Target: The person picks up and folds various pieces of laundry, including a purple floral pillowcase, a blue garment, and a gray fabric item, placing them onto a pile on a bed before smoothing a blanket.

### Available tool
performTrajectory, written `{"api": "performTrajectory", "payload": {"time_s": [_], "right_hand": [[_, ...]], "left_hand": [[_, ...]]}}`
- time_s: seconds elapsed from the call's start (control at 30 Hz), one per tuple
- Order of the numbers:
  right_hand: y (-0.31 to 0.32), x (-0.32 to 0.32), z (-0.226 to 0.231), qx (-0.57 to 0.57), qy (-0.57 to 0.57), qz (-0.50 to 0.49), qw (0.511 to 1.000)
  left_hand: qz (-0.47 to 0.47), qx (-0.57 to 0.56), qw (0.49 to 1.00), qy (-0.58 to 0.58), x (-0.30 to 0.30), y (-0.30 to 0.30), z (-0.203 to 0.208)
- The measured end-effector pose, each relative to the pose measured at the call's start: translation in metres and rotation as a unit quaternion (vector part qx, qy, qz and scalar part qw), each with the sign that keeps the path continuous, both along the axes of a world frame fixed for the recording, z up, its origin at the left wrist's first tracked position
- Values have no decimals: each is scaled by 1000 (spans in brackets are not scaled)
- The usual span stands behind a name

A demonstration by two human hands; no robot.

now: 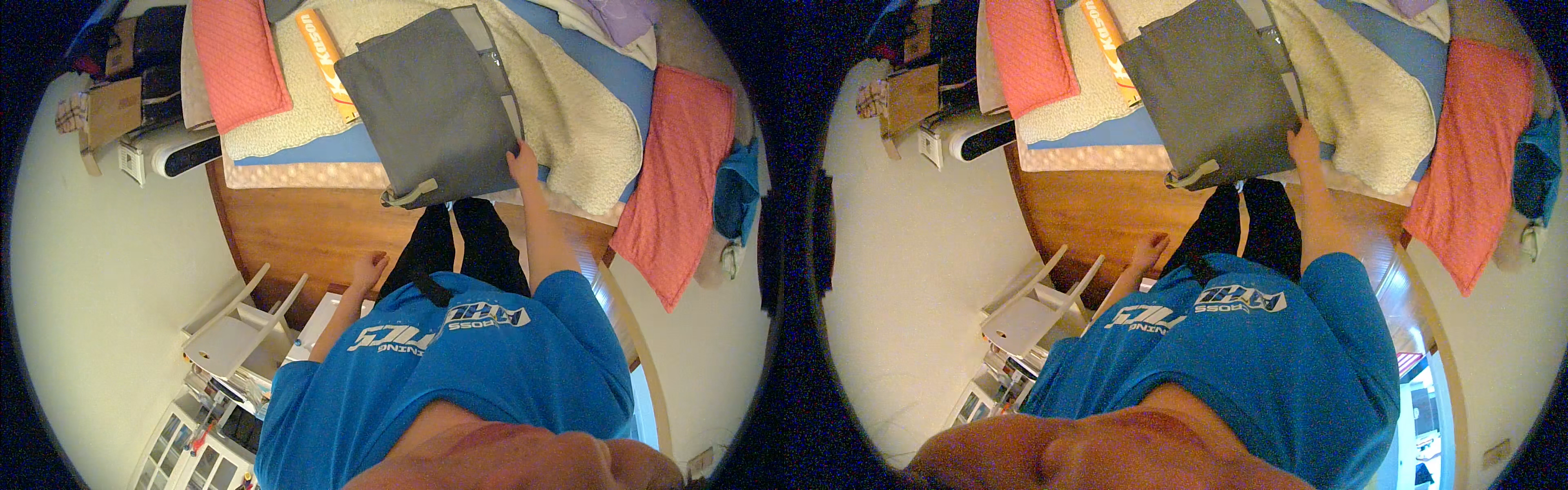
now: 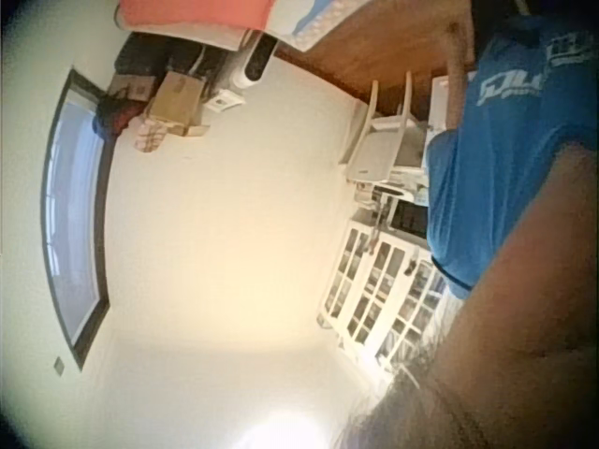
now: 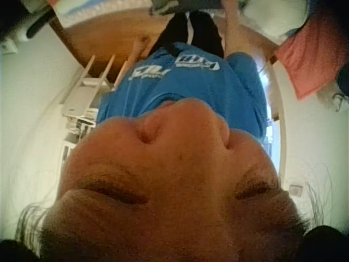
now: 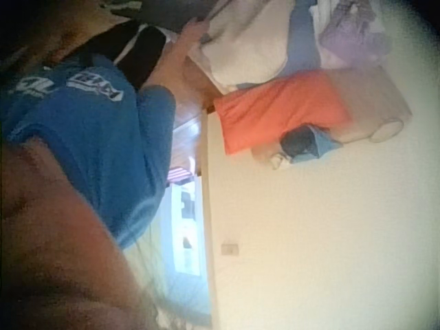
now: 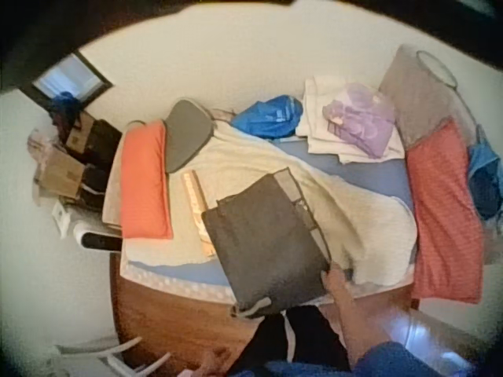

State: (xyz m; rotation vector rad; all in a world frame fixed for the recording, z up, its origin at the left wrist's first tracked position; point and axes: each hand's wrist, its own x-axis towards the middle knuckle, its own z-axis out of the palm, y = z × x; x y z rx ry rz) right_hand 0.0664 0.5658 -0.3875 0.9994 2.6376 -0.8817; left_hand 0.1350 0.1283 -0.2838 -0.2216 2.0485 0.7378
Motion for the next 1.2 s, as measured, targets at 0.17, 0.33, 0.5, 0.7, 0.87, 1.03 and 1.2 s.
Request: {"api": "performTrajectory", "payload": {"time_s": [0.17, 0.33, 0.5, 0.7, 0.87, 1.03, 1.2], "right_hand": [[9, -21, -4, -1, 49, -17, 999], [24, -13, -1, 13, 69, -102, 992], [41, 28, -34, -4, 101, -125, 987], [33, 50, -29, -12, 25, -52, 998], [6, 52, -4, -88, -127, -14, 988], [-15, 61, 23, -122, -36, 54, 990], [-25, 91, 47, -411, -28, -115, 904]], "left_hand": [[10, 22, 998, -63, -1, 35, 4], [52, 52, 996, -59, 8, 44, -9], [40, 51, 997, -41, 11, 48, -8], [39, 39, 998, -33, 21, 45, -22], [27, 43, 999, -17, 13, 57, -20], [124, 58, 988, -72, 2, 60, -34], [360, 55, 921, -143, -36, 82, -18]]}}
